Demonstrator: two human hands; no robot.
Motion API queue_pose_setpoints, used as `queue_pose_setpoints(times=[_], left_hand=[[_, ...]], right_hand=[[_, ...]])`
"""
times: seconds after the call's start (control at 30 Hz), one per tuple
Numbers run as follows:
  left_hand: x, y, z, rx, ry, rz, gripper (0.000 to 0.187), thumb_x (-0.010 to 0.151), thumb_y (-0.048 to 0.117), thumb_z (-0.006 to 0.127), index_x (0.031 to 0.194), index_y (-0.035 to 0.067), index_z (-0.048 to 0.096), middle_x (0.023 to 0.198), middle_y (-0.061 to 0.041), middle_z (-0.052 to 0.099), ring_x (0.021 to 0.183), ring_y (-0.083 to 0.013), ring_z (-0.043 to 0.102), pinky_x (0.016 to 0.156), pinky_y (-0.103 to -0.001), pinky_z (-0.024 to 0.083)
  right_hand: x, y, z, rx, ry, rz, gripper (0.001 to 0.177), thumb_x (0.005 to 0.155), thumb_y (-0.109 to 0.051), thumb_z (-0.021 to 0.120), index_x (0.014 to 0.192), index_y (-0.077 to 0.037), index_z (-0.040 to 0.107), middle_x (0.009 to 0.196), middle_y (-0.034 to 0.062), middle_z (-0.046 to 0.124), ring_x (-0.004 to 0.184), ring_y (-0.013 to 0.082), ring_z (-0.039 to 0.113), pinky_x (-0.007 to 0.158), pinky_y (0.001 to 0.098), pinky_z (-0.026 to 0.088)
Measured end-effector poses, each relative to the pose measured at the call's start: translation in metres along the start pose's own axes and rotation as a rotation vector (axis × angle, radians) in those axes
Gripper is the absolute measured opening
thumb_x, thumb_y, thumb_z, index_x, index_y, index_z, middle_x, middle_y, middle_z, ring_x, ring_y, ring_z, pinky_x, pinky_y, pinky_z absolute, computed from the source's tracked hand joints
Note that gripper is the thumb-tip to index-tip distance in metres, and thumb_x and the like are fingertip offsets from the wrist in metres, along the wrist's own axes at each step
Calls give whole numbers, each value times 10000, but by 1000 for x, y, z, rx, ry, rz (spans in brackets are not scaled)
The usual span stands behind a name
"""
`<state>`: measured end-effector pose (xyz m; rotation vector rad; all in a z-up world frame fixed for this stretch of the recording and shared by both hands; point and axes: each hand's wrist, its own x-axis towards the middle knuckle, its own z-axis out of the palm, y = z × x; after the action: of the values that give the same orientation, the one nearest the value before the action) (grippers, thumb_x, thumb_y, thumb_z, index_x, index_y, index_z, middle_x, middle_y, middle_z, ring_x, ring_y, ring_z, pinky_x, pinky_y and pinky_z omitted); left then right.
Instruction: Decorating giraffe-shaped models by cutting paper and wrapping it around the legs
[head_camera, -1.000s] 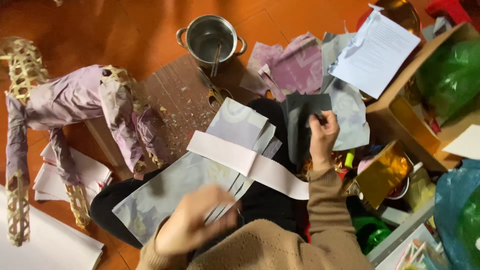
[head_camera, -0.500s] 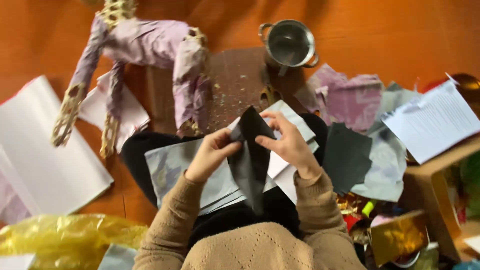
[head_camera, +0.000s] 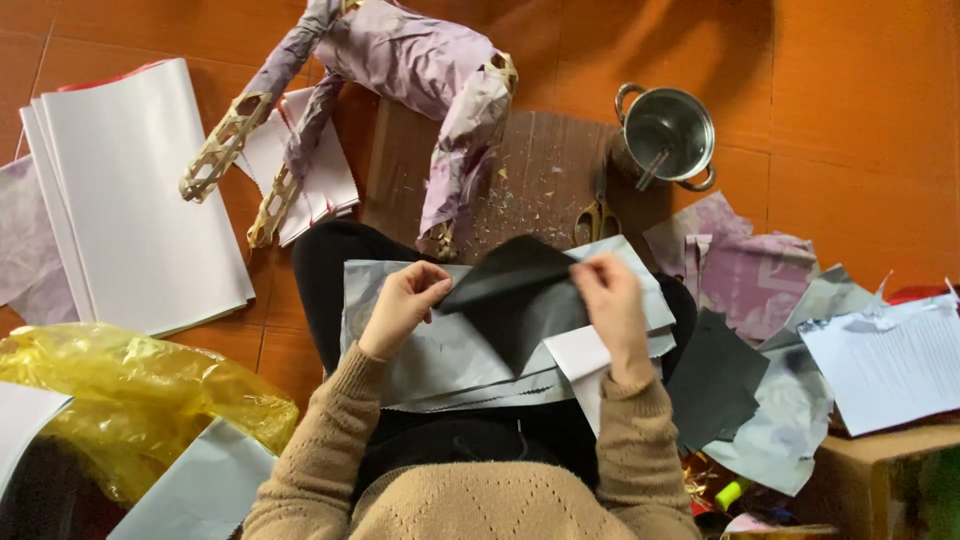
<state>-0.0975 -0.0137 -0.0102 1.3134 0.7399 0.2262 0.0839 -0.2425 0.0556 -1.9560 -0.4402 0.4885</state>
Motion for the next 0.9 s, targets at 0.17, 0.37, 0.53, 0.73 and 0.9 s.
queue_pose_setpoints(times=[0.17, 0.37, 0.53, 0.73, 0.9], left_hand=[[-29, 23, 17, 195, -89, 415, 518, 769, 51, 787, 1257, 24, 614, 1084, -227, 662, 1075, -386, 644, 917, -495, 518], [-44, 17, 83, 284, -375, 732, 1058, 690, 279, 855, 1499, -10, 238, 1493, -314, 300, 1387, -485, 290, 1157, -536, 258], [42, -162, 59, -24, -152, 153, 358, 967, 236, 606, 1301, 110, 635, 1161, -196, 670, 1137, -253, 615, 964, -416, 493], [-13, -20, 12, -722, 139, -643, 627, 838, 313, 772, 1318, -26, 552, 1175, -282, 639, 1010, -386, 679, 829, -510, 560], [-21, -51, -16, -273, -49, -166, 691, 833, 334, 723, 1395, 12, 483, 1295, -213, 600, 1189, -294, 579, 1020, -447, 452]], right_hand=[[-24, -40, -2, -304, 414, -181, 68, 963, -109, 681, 938, -87, 621, 636, 34, 601, 565, 136, 546, 541, 258, 421], [-37, -67, 60, 290, 68, -67, 346, 907, -15, 561, 1246, -74, 523, 684, 56, 624, 632, 103, 586, 575, 220, 512], [-20, -55, 64, 202, -56, -87, 359, 968, -153, 531, 1324, -114, 551, 952, 76, 705, 878, 82, 583, 760, 220, 470], [23, 148, 99, 136, -468, -208, 655, 1005, -422, 474, 1513, -42, 310, 1519, 219, 350, 1421, 309, 269, 1162, 495, 212], [10, 112, 137, 525, -492, 445, 717, 776, -150, 813, 1405, -60, 479, 1170, 124, 650, 1018, 213, 646, 857, 387, 565]])
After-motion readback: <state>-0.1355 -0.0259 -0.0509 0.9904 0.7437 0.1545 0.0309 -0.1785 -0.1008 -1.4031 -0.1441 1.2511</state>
